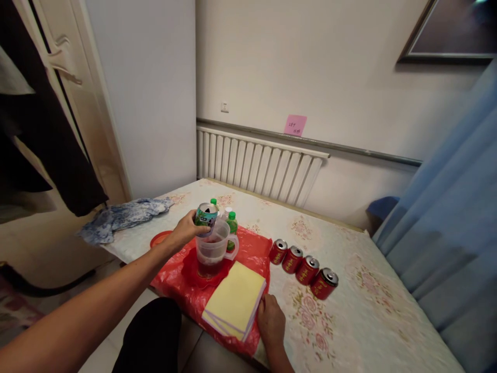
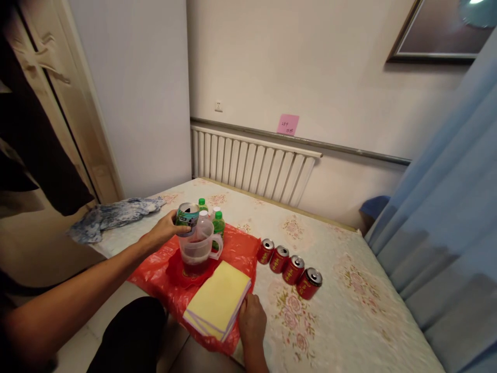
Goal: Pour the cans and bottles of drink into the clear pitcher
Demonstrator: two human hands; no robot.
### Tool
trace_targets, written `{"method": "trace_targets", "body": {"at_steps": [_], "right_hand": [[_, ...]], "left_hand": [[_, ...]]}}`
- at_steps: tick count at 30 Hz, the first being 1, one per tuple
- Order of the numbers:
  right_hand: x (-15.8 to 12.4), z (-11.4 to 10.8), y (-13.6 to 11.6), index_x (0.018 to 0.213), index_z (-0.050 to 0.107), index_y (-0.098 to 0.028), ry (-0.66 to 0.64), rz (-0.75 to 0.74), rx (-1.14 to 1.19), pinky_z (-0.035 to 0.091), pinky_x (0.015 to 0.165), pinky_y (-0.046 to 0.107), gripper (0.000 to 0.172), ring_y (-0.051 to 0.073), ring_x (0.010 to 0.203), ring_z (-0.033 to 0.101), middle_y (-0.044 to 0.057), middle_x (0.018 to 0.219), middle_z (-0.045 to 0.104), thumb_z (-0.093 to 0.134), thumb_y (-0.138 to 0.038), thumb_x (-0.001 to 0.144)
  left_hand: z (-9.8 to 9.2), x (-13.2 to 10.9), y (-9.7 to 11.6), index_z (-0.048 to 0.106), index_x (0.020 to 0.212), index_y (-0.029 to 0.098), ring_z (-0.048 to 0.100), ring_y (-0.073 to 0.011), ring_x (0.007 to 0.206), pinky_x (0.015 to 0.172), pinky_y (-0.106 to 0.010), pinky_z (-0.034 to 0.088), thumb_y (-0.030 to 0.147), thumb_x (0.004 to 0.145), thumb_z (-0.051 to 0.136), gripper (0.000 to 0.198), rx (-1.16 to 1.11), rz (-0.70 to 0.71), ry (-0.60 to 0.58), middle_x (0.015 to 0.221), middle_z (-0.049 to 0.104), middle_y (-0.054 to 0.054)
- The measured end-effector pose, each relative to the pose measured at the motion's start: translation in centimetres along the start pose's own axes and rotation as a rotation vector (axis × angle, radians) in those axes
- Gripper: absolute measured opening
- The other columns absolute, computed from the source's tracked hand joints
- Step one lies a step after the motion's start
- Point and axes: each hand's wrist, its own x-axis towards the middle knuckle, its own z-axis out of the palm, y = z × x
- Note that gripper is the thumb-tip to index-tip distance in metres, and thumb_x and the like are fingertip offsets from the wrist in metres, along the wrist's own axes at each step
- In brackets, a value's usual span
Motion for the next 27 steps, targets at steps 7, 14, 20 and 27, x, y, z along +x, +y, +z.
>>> {"method": "trace_targets", "body": {"at_steps": [7, 14, 20, 27], "right_hand": [[0.10, -0.22, -0.18, 0.086, 0.065, -0.019, -0.013, 0.011, -0.041, 0.040, 0.066, 0.027, 0.023, 0.018, 0.077, 0.067, 0.005, 0.084, 0.069, 0.044, -0.014, 0.092], [0.05, -0.11, -0.06, 0.085, 0.065, -0.020, -0.005, 0.023, -0.014, 0.038, 0.065, 0.027, 0.023, 0.017, 0.074, 0.066, 0.004, 0.083, 0.069, 0.044, -0.015, 0.093], [-0.04, -0.11, -0.08, 0.085, 0.065, -0.020, 0.013, 0.010, -0.006, 0.038, 0.065, 0.026, 0.023, 0.017, 0.074, 0.066, 0.004, 0.081, 0.069, 0.044, -0.014, 0.092], [0.05, -0.17, -0.19, 0.086, 0.065, -0.020, 0.002, 0.002, -0.035, 0.040, 0.065, 0.025, 0.023, 0.017, 0.076, 0.067, 0.004, 0.083, 0.069, 0.044, -0.014, 0.093]], "left_hand": [[0.23, 0.25, -0.70, 0.057, 0.111, 0.018, 0.065, -0.0291, 0.105, 0.089, -0.040, 0.051, 0.032, 0.055, 0.078, 0.062, 0.006, 0.010, -0.017, 0.106, 0.070, -0.006], [0.35, -0.13, -0.64, 0.056, 0.114, 0.017, 0.065, -0.0284, 0.102, 0.088, -0.040, 0.051, 0.035, 0.058, 0.080, 0.063, -0.019, 0.013, -0.033, 0.108, 0.068, -0.006], [0.41, -0.22, -0.62, 0.058, 0.109, 0.018, 0.066, -0.0280, 0.101, 0.085, -0.039, 0.053, 0.034, 0.054, 0.081, 0.062, -0.050, -0.001, -0.002, 0.104, 0.070, -0.005], [0.23, -0.25, -0.91, 0.058, 0.109, 0.018, 0.067, -0.0277, 0.101, 0.085, -0.038, 0.053, 0.034, 0.054, 0.081, 0.061, -0.061, -0.002, 0.010, 0.104, 0.071, -0.006]]}}
